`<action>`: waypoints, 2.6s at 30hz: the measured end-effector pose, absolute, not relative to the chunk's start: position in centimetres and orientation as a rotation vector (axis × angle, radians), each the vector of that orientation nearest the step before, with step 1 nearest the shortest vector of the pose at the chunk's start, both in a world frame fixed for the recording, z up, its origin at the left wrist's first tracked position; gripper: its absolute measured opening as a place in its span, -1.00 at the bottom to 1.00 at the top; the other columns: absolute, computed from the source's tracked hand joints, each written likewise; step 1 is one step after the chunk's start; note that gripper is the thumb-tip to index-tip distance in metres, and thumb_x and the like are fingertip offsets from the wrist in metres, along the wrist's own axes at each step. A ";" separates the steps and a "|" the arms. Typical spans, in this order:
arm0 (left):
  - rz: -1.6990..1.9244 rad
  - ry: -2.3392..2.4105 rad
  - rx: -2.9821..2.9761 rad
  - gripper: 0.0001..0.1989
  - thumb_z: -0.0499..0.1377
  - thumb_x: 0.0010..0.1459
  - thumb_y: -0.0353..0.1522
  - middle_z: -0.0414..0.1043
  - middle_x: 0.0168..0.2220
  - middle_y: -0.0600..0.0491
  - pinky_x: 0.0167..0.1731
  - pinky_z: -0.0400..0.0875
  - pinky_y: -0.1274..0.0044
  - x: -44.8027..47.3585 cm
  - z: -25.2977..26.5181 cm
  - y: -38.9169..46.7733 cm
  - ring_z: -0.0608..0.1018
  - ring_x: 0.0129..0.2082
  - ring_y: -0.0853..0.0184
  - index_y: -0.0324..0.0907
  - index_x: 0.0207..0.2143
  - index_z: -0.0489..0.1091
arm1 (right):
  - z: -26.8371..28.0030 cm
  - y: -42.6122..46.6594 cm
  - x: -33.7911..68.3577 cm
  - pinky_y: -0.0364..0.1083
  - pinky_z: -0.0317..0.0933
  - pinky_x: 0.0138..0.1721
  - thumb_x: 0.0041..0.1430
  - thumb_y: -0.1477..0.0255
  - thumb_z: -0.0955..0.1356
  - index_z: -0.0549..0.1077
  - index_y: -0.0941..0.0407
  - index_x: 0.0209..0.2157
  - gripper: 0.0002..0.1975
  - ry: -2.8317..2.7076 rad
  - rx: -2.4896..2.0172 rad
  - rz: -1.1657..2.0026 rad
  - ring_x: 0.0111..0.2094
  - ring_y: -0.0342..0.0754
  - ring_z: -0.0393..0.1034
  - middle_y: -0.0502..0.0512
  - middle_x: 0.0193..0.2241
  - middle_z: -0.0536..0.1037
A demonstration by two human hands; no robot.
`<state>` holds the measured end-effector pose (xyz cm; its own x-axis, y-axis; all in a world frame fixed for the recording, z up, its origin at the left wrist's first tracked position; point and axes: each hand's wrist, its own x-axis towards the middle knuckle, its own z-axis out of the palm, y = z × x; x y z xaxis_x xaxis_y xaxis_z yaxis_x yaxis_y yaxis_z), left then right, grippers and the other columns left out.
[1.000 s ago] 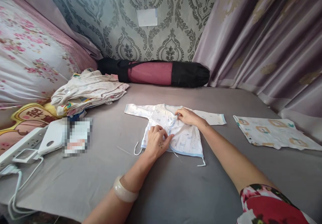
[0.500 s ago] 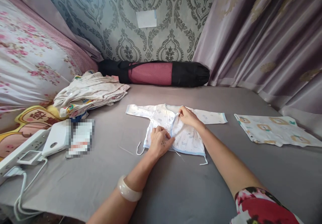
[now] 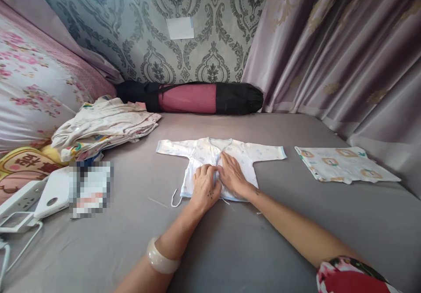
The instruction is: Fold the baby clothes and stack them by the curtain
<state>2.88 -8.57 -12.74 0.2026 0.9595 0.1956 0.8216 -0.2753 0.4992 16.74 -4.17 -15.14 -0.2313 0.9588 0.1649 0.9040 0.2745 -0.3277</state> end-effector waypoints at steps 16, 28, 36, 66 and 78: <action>0.371 1.533 2.651 -0.49 -0.11 0.34 -0.22 0.06 0.32 -0.16 0.24 0.02 0.09 4.0 -15.2 -9.4 0.07 0.33 0.01 -0.19 0.28 0.10 | -14.7 -0.2 20.6 0.17 -0.33 0.32 0.37 0.26 0.00 0.02 0.31 0.32 -0.38 -2.363 -1.874 0.193 0.36 0.14 -0.25 0.26 0.36 -0.06; 0.463 1.516 2.548 -0.56 -0.09 0.33 -0.18 0.18 0.27 -0.11 0.23 0.01 0.05 3.8 -13.4 -9.0 0.12 0.31 0.00 -0.15 0.16 0.26 | -13.5 7.5 22.8 0.00 0.07 0.09 0.34 0.41 0.09 0.40 0.11 0.06 -0.60 -1.981 -2.076 0.268 0.10 0.05 0.25 0.20 0.06 0.44; 0.409 1.596 2.561 -0.44 -0.12 0.33 -0.14 0.05 0.32 -0.18 0.26 -0.02 0.09 3.5 -15.0 -8.5 0.05 0.34 0.01 -0.29 0.25 0.12 | -15.0 8.4 22.3 0.05 0.03 0.01 0.30 0.42 0.19 0.43 0.11 -0.13 -0.77 -1.923 -2.104 0.166 0.03 0.12 0.21 0.21 -0.04 0.42; 0.372 1.946 2.433 -0.31 -0.18 0.29 -0.01 -0.03 0.34 -0.22 0.23 -0.03 0.03 2.7 -15.7 -8.2 0.02 0.34 -0.04 -0.24 0.31 0.05 | -14.7 10.6 12.0 0.00 0.02 -0.04 0.29 0.50 0.19 0.42 0.07 -0.16 -0.79 -2.184 -1.788 0.184 -0.01 0.08 0.19 0.19 -0.07 0.39; 0.316 1.940 2.369 -0.42 -0.13 0.31 -0.16 0.03 0.33 -0.18 0.25 -0.03 0.08 2.5 -14.5 -8.1 0.06 0.34 0.02 -0.25 0.28 0.13 | -13.0 10.8 13.2 -0.06 0.13 0.05 0.34 0.46 0.14 0.43 0.08 -0.03 -0.68 -2.155 -1.774 0.436 0.05 0.00 0.30 0.13 0.00 0.47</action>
<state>2.55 -8.08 -14.50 0.1852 0.9756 0.1178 0.9626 -0.2042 0.1778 13.20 10.79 -12.98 -0.1812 0.9823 0.0480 0.8863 0.1843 -0.4248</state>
